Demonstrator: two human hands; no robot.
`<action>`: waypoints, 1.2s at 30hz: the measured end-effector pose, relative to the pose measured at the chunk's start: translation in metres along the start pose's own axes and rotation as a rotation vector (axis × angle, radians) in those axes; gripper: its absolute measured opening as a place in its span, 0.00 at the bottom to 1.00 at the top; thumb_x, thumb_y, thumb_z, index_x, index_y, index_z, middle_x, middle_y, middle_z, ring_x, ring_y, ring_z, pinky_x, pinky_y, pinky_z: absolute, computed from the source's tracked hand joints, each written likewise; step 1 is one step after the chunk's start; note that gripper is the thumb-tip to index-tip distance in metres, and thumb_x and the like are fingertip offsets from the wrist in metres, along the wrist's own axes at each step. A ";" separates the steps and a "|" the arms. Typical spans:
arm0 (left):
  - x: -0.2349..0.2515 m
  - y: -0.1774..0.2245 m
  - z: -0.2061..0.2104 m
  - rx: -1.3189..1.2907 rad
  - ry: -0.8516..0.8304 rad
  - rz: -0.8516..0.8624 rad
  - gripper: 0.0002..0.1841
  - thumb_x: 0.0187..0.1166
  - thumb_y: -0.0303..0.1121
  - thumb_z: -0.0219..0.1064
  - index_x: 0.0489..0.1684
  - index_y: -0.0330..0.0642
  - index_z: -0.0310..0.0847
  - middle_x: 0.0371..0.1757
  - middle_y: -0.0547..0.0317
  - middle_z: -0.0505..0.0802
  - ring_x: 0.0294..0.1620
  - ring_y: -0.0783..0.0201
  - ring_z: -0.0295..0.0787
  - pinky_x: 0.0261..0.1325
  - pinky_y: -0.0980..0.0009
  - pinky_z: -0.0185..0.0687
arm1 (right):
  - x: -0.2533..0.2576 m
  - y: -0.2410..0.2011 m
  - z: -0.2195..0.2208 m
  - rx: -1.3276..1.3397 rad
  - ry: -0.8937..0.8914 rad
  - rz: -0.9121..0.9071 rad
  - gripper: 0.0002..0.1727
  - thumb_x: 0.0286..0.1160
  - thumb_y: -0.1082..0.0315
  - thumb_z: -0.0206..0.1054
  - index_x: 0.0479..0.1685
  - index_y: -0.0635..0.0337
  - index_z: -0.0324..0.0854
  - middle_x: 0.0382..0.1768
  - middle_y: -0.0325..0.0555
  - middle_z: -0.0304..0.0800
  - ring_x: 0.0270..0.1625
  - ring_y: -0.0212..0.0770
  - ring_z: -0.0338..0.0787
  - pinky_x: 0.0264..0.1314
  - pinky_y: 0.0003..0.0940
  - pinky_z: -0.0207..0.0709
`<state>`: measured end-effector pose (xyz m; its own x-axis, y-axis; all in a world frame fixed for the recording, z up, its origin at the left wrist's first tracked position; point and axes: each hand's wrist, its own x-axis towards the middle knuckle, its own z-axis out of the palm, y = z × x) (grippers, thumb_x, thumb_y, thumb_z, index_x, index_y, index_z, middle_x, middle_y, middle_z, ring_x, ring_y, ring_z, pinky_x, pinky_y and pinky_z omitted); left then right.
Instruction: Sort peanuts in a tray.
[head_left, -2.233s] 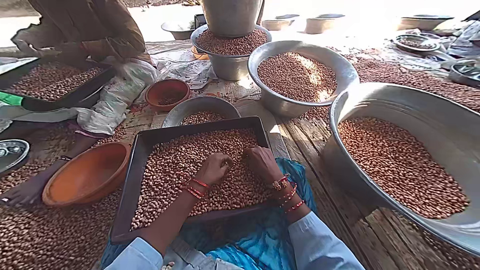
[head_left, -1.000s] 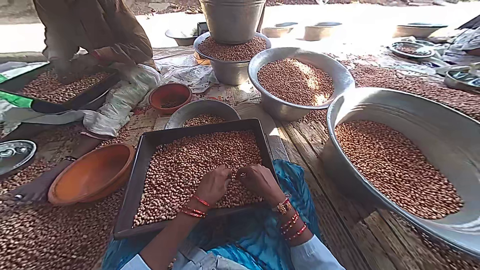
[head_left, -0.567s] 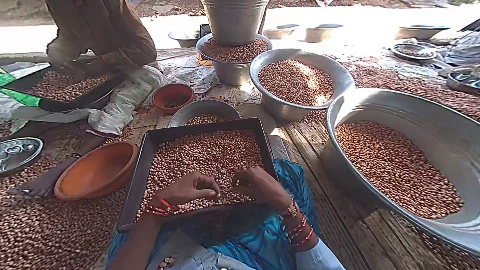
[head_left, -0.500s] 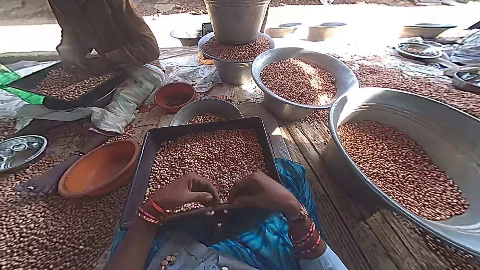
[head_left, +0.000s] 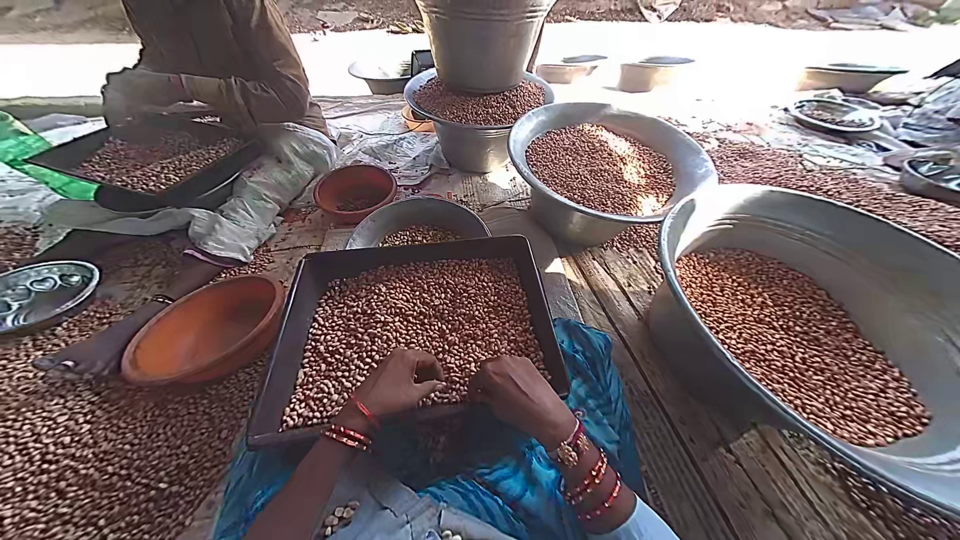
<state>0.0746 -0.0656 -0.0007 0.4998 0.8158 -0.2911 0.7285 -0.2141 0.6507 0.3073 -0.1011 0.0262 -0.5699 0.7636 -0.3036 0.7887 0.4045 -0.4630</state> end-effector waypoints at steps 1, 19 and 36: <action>-0.001 -0.003 -0.004 -0.125 0.069 0.014 0.10 0.78 0.30 0.70 0.50 0.34 0.89 0.45 0.52 0.95 0.42 0.63 0.92 0.54 0.63 0.86 | 0.001 0.000 0.000 0.000 -0.002 -0.001 0.12 0.84 0.67 0.63 0.49 0.62 0.91 0.47 0.59 0.94 0.55 0.62 0.92 0.55 0.63 0.78; 0.015 0.012 -0.011 -0.124 -0.105 0.214 0.10 0.84 0.27 0.64 0.50 0.32 0.91 0.46 0.51 0.95 0.47 0.63 0.91 0.60 0.64 0.84 | -0.024 0.020 -0.020 0.536 0.158 -0.479 0.12 0.81 0.66 0.69 0.53 0.65 0.90 0.44 0.47 0.96 0.45 0.33 0.93 0.51 0.31 0.86; 0.030 0.058 0.012 0.084 -0.001 -0.041 0.31 0.83 0.28 0.65 0.88 0.41 0.65 0.81 0.37 0.77 0.76 0.43 0.81 0.79 0.50 0.75 | 0.009 0.027 -0.008 0.256 0.156 0.255 0.28 0.78 0.67 0.68 0.78 0.59 0.75 0.67 0.62 0.86 0.68 0.61 0.87 0.69 0.61 0.77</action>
<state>0.1372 -0.0597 0.0200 0.4697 0.8239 -0.3171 0.7848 -0.2253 0.5773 0.3253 -0.0790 0.0169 -0.3059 0.8987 -0.3143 0.8062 0.0689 -0.5876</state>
